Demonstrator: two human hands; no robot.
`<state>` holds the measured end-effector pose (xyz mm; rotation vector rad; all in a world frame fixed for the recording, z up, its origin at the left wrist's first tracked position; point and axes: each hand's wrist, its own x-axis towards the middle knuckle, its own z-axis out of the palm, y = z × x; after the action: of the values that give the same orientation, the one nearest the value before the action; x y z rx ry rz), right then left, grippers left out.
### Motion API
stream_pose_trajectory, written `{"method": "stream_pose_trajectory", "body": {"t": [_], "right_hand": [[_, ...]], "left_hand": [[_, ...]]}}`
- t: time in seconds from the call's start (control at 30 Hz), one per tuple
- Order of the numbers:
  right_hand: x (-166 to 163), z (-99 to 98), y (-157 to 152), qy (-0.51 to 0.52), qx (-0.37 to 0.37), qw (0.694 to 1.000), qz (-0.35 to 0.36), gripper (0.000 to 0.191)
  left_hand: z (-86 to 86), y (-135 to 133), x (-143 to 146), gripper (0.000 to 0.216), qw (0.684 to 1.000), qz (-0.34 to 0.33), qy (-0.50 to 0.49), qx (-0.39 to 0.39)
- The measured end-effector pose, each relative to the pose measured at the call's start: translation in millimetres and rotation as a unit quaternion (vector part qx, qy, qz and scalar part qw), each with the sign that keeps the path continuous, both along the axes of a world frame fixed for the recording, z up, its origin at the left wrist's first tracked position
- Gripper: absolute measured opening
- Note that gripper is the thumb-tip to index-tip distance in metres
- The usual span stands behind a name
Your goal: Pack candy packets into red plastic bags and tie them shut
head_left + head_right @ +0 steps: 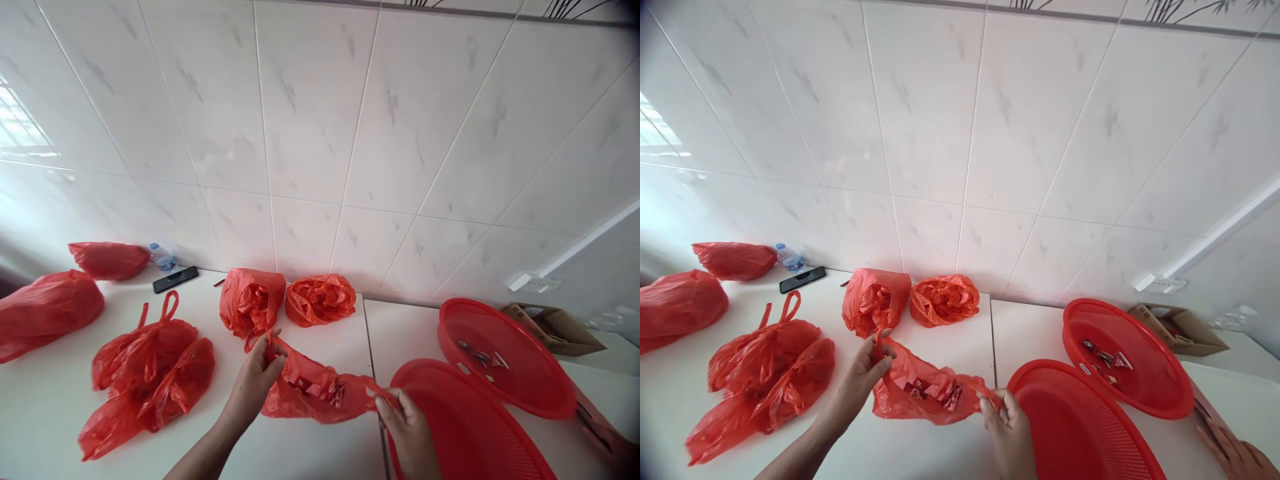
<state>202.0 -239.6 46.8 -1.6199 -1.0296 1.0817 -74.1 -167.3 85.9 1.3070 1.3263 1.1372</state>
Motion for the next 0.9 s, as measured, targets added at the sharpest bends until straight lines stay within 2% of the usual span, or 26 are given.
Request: {"method": "stream_pose_trajectory", "body": {"t": [0.07, 0.13, 0.23, 0.33, 0.4, 0.5, 0.57, 0.63, 0.67, 0.73, 0.8, 0.9], "right_hand": [[-4, 17.4, 8, 0.014, 0.048, 0.999, -0.022, 0.039], [-13, 25.4, 14, 0.039, 0.079, 0.996, -0.018, 0.037], [-31, 26.5, 17, 0.122, 0.089, 0.988, 0.030, 0.027], [-49, 24.4, 12, 0.219, 0.090, 0.969, 0.069, 0.037], [-56, 25.9, 7, 0.229, 0.069, 0.968, 0.070, 0.042], [-62, 33.8, 1, 0.173, 0.012, 0.980, 0.096, 0.048], [-66, 38.6, 0, 0.136, -0.007, 0.973, 0.186, 0.043], [-70, 38.2, 1, 0.108, -0.006, 0.954, 0.281, 0.030], [-72, 35.7, 2, 0.102, -0.005, 0.948, 0.303, 0.025], [-75, 27.2, 4, 0.117, -0.019, 0.952, 0.283, 0.030], [-76, 17.9, 5, 0.146, -0.035, 0.963, 0.226, 0.037], [-75, 8.5, 4, 0.171, -0.055, 0.972, 0.154, 0.041]], "left_hand": [[4.6, -3, -2, 0.035, 1.000, -0.019, 0.024, 0.003], [11.1, -8, -2, 0.023, 0.994, -0.063, 0.087, 0.015], [23.0, -17, -1, 0.023, 0.961, -0.135, 0.223, 0.091], [33.8, -24, 4, 0.021, 0.932, -0.157, 0.300, 0.131], [38.4, -27, 10, 0.018, 0.933, -0.174, 0.293, 0.111], [40.0, -32, 26, 0.021, 0.945, -0.213, 0.235, 0.077], [37.2, -36, 38, 0.023, 0.952, -0.233, 0.192, 0.057], [31.7, -41, 48, 0.027, 0.952, -0.262, 0.151, 0.039], [28.2, -43, 52, 0.030, 0.952, -0.273, 0.136, 0.034], [20.2, -46, 56, 0.035, 0.953, -0.270, 0.131, 0.042], [11.9, -47, 55, 0.036, 0.950, -0.258, 0.161, 0.068], [0.0, -45, 50, 0.033, 0.924, -0.293, 0.227, 0.093]]}}
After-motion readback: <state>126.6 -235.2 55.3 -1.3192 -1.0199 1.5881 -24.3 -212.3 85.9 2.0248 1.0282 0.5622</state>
